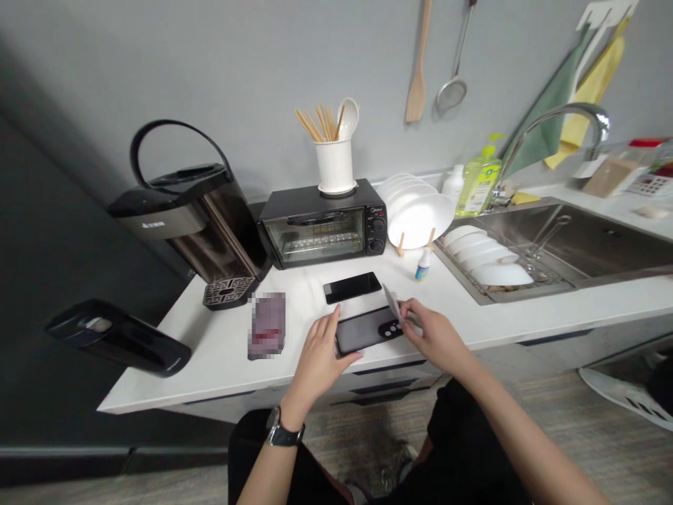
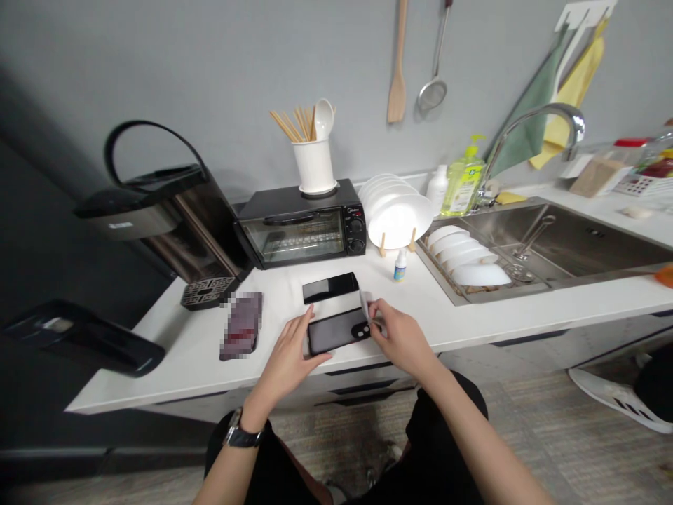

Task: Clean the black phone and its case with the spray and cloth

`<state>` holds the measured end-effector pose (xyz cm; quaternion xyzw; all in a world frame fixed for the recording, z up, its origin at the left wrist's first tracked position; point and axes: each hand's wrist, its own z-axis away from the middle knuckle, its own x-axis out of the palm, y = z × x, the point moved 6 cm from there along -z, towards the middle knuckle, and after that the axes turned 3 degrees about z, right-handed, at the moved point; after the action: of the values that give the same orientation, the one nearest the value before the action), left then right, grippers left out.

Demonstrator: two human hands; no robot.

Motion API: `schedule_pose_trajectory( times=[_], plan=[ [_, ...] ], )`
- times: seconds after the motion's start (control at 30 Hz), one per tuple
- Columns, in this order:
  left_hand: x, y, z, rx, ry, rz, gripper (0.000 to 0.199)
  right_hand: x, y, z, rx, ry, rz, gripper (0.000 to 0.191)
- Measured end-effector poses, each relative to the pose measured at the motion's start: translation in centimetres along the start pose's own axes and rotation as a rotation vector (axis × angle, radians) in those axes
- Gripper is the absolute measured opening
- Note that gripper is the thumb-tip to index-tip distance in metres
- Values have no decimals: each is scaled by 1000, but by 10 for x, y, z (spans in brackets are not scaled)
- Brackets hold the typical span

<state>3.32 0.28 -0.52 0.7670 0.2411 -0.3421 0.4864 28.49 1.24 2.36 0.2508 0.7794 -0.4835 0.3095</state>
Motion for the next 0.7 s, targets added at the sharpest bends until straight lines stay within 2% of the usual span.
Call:
schedule_pose_trajectory(
  times=[0.13, 0.3, 0.53, 0.7],
  plan=[
    [-10, -12, 8, -20, -3, 39, 107, 33, -3, 8, -126, -36, 202, 39],
    [-6, -13, 3, -15, -36, 46, 108, 44, -12, 10, -181, 12, 429, 42],
    [-1, -13, -14, 52, -68, 36, 100, 48, -16, 15, -167, 76, 417, 49],
    [4, -8, -14, 91, -142, 40, 93, 69, -31, 8, -164, 72, 356, 60]
  ],
)
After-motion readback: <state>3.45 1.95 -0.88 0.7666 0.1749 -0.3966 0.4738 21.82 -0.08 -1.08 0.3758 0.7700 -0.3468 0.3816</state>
